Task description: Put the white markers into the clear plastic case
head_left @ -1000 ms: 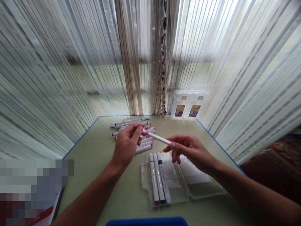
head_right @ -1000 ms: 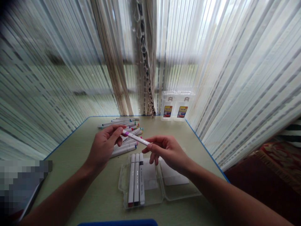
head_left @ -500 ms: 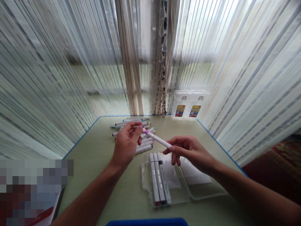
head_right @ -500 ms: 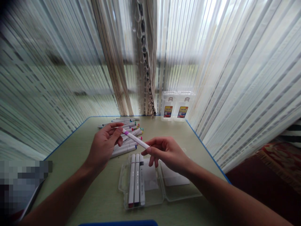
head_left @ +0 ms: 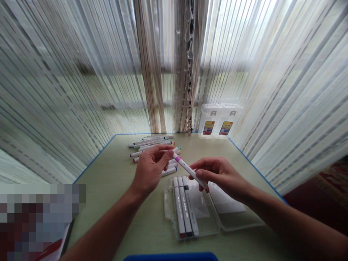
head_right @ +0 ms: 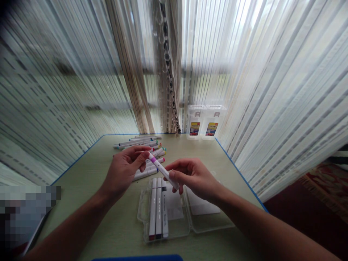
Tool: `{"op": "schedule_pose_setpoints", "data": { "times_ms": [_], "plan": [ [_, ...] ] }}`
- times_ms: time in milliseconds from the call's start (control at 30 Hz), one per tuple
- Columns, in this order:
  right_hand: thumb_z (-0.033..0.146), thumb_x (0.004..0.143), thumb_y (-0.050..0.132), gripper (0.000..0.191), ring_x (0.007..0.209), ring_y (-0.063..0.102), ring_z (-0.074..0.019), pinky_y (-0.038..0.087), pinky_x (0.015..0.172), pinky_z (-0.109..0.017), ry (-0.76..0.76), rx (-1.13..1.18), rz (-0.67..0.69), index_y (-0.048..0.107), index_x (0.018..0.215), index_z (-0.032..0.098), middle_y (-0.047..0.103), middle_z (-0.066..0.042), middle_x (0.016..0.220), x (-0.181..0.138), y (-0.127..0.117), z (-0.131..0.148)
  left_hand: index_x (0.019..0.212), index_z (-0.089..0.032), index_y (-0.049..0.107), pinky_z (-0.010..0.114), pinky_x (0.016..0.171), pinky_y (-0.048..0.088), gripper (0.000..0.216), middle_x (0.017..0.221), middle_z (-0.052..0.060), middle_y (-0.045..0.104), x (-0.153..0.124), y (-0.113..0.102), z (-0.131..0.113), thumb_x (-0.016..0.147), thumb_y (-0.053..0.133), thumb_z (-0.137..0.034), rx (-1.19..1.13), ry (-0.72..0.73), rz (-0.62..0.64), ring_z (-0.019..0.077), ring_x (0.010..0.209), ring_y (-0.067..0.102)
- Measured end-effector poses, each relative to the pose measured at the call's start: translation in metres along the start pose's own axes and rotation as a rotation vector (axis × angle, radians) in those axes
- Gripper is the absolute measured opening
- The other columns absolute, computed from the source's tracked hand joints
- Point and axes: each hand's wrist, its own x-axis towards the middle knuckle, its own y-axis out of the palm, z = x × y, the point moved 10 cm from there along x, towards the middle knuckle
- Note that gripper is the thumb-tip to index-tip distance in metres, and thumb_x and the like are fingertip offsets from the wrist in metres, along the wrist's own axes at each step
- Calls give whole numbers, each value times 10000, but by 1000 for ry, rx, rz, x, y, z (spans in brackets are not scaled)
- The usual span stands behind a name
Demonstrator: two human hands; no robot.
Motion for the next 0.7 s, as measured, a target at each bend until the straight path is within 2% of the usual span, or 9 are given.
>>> {"op": "schedule_pose_setpoints", "data": {
  "times_ms": [100,333,600,700],
  "plan": [
    [333,806,737,324,538,622,-112,505,497,-220,0,11,5,720,1039,108,700,-43,718,0,0,-2,935,-133,736,179,456,364,222,549,-24,581,0,3,1,787,729,-298,3,13,29,71,482,459],
    [332,776,767,364,594,642,-124,517,547,-236,7,29,16,721,1060,108,728,-78,798,0,3,-2,931,-143,759,184,453,349,220,601,2,628,-2,8,4,765,749,-288,-20,-5,59,70,483,456],
    [262,726,812,393,604,620,-112,500,529,-209,23,87,69,718,1083,126,711,-42,744,0,11,-7,1005,-124,729,188,512,427,298,739,55,715,-10,20,5,753,767,-278,-25,-51,152,96,578,569],
    [235,731,810,382,614,605,-101,483,529,-194,5,66,64,719,1087,134,700,-33,751,1,9,-6,1041,-119,710,207,601,496,339,796,74,735,-11,22,4,732,787,-237,-73,-54,171,125,673,639]
  ]
}}
